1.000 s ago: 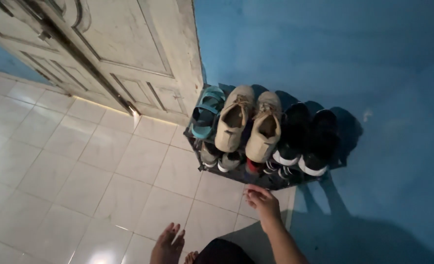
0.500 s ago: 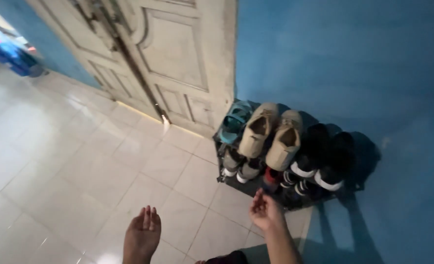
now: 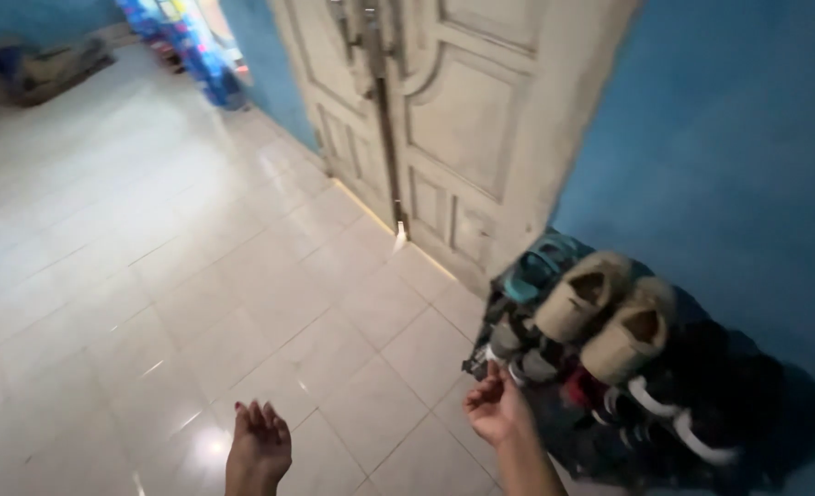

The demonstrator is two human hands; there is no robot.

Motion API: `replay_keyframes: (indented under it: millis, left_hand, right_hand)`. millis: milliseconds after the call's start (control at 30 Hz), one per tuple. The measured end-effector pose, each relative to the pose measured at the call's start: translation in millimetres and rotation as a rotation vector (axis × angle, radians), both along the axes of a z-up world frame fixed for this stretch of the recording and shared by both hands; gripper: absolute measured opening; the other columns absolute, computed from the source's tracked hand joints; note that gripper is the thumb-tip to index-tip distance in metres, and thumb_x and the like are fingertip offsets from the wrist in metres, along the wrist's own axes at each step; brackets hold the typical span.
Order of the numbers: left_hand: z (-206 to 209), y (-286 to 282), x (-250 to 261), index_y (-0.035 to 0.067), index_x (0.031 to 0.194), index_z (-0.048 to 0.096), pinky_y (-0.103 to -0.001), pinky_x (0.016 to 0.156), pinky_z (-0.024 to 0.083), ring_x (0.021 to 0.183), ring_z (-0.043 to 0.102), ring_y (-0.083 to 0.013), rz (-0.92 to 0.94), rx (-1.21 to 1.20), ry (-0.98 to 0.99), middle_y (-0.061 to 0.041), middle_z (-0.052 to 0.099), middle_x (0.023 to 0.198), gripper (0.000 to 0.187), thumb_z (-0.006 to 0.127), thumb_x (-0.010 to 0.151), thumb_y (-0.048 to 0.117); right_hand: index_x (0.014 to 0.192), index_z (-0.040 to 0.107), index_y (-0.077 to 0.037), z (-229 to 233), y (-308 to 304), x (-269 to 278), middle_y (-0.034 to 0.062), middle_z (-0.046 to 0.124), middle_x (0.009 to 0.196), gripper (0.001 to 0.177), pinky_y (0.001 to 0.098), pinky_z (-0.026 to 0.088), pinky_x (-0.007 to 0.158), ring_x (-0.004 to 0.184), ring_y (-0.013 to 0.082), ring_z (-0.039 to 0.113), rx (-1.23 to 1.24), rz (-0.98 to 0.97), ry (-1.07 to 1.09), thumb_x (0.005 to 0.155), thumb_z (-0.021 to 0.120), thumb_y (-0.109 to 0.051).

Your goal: Picking up various shoes and sandals from the floor and placing them neatly onto a multi-tier shoe rack.

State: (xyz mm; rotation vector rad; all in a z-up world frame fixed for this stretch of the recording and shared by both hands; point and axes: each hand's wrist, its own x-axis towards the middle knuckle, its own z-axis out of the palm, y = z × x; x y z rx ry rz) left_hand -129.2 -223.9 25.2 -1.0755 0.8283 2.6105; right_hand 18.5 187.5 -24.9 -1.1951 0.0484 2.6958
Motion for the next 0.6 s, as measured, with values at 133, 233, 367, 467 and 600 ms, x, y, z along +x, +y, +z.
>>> replay_keyframes:
  millis: [133,233,367,467,600]
  left_hand:
    - [5,-27,10,0.019,0.119,0.065,-0.018,0.064,0.046,0.069,0.057,-0.0025,0.074,-0.047,0.059,0.008,0.079,0.098,0.018,0.065,0.101,0.023]
    - [-29,-65,11,0.021,0.121,0.071,-0.018,0.055,0.041,0.057,0.044,-0.0011,0.154,0.030,0.006,0.011,0.074,0.095,0.026,0.073,0.098,0.032]
    - [-16,-93,28,0.012,0.133,0.066,-0.021,0.066,0.054,0.083,0.067,-0.0048,0.184,0.128,0.173,0.005,0.072,0.110,0.033,0.069,0.101,0.021]
    - [100,-70,56,0.008,0.131,0.055,-0.026,0.079,0.056,0.107,0.070,-0.0159,0.312,-0.017,0.037,0.000,0.071,0.129,0.031,0.059,0.102,0.018]
    - [102,-97,58,0.009,0.130,0.057,-0.029,0.086,0.056,0.121,0.066,-0.0198,0.377,0.049,0.090,-0.001,0.070,0.134,0.031,0.058,0.100,0.016]
  right_hand:
    - [0.086,0.075,-0.023,24,-25,-24,-0.0103,0.059,0.067,0.014,0.0302,0.044,0.057,0.061,0.0084,0.054,0.024,0.123,0.048,0.092,0.070,-0.034]
    - [0.087,0.073,-0.024,67,-53,-43,-0.0108,0.064,0.075,0.007,0.0292,0.046,0.061,0.068,0.0079,0.059,0.047,0.247,-0.027,0.089,0.077,-0.029]
    - [0.091,0.073,-0.022,93,-83,-60,-0.0103,0.069,0.081,0.009,0.0301,0.049,0.067,0.075,0.0085,0.064,0.059,0.408,-0.023,0.086,0.080,-0.023]
    - [0.095,0.074,-0.022,98,-105,-75,-0.0089,0.069,0.083,0.007,0.0306,0.049,0.068,0.076,0.0100,0.063,0.082,0.507,-0.001,0.088,0.077,-0.023]
    - [0.099,0.075,-0.021,109,-139,-98,-0.0073,0.070,0.085,0.009,0.0308,0.049,0.068,0.078,0.0110,0.062,0.098,0.587,0.010,0.091,0.073,-0.022]
